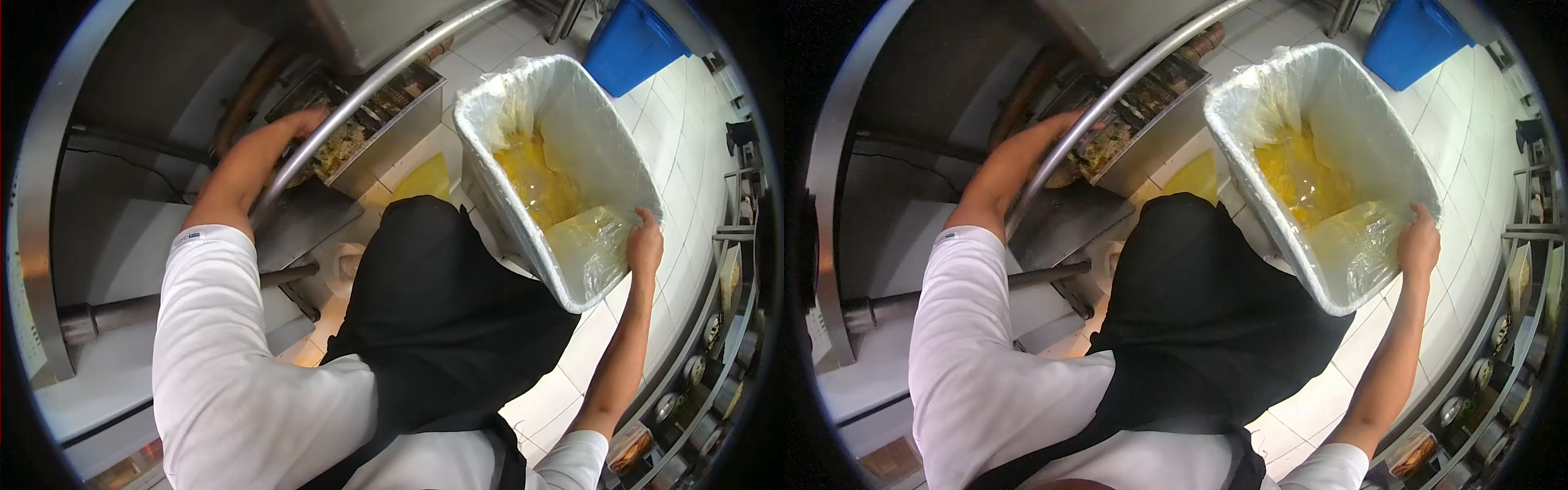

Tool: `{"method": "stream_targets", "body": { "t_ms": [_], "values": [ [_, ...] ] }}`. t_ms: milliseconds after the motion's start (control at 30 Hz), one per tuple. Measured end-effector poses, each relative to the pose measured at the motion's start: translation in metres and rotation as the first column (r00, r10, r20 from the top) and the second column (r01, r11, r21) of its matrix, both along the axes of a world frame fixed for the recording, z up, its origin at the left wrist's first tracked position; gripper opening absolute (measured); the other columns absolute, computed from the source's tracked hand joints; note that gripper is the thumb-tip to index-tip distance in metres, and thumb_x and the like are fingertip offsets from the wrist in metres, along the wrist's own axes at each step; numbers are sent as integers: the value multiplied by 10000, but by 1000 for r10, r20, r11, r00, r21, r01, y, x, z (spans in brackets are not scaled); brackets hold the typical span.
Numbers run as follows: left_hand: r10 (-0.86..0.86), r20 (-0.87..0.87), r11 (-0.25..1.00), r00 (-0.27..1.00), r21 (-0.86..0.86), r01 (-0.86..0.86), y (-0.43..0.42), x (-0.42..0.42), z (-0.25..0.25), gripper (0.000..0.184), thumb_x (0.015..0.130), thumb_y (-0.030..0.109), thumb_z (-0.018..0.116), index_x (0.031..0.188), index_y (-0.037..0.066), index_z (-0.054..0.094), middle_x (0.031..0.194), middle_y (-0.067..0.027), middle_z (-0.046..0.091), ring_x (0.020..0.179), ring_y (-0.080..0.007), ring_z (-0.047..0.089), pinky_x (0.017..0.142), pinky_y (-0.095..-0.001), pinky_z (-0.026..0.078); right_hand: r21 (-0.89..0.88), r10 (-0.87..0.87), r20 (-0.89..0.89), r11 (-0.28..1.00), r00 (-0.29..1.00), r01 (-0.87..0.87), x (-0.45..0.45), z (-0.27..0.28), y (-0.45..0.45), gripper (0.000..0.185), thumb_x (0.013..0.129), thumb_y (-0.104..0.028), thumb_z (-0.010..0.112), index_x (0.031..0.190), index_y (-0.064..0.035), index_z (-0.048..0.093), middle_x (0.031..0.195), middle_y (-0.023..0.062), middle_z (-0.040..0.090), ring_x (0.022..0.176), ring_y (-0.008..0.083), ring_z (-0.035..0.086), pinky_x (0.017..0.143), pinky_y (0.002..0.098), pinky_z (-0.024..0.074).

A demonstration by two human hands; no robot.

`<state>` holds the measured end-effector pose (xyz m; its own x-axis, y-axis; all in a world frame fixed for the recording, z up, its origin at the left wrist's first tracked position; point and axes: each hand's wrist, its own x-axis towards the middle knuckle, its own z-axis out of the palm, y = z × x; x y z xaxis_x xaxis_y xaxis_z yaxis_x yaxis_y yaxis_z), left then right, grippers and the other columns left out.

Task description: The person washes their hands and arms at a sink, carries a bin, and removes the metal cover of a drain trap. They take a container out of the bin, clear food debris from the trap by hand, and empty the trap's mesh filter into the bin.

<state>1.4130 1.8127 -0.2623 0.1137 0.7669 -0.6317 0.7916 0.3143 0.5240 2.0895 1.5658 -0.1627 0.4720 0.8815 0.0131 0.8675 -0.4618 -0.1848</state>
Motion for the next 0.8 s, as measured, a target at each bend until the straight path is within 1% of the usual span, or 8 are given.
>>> {"method": "stream_targets", "body": {
  "t_ms": [100,200,300,333,433,533,600,800],
  "values": [
    [39,120,999,992,19,-42,-8,6,-5,320,928,238,406,1023,13,612,773,-127,615,603,-190,576,469,-359,467,22,58,31,998,998,-59,6,-7,2,378,806,-57,493,1167,-114,593,1076,167,640,995,340,608,856,416,474],
    [563,438,795,701,-518,-315,21,-24,-63,353,947,225,310,1052,9,568,730,-135,583,569,-208,569,453,-346,478,25,92,71,995,993,-94,3,-5,0,357,806,-74,500,1145,-109,606,1074,154,645,993,335,610,862,413,472],
    [484,350,862,802,-350,-367,15,-15,-59,344,950,224,285,1006,-3,537,666,-116,532,534,-208,549,437,-353,477,-35,18,27,999,999,-17,-12,7,2,338,808,-88,502,1126,-105,616,1063,149,649,991,332,611,862,413,472],
    [495,371,848,786,-404,-343,16,-15,-59,344,956,235,287,989,-16,519,642,-95,509,502,-196,522,430,-338,468,-30,18,31,999,999,-17,-12,7,2,332,809,-92,503,1120,-104,619,1059,148,651,990,332,612,861,414,473],
    [586,383,788,714,-473,-393,11,-14,-53,252,903,354,580,919,133,460,692,-42,480,526,-174,491,439,-341,430,-27,6,43,1000,999,-4,-11,6,1,320,811,-103,507,1110,-104,622,1053,145,653,988,330,613,857,413,474],
    [516,298,839,803,-366,-404,21,-24,-84,358,897,477,546,995,140,478,594,13,459,414,-119,441,371,-283,408,-25,14,55,1000,998,-12,-10,2,2,321,816,-113,511,1119,-108,617,1066,141,648,994,327,609,857,409,474],
    [483,254,861,838,-314,-401,23,-28,-92,355,899,473,540,995,137,481,598,10,462,417,-120,444,373,-284,411,-8,48,77,999,996,-48,-4,-4,1,326,818,-118,511,1128,-112,612,1081,139,643,1002,326,605,861,408,471],
    [405,203,907,892,-216,-363,3,-14,-63,346,904,461,520,998,130,489,609,2,471,426,-125,451,379,-285,419,31,31,67,999,997,-33,0,-8,0,325,823,-119,512,1133,-114,609,1103,140,632,1016,322,596,873,414,460]
  ]
}}
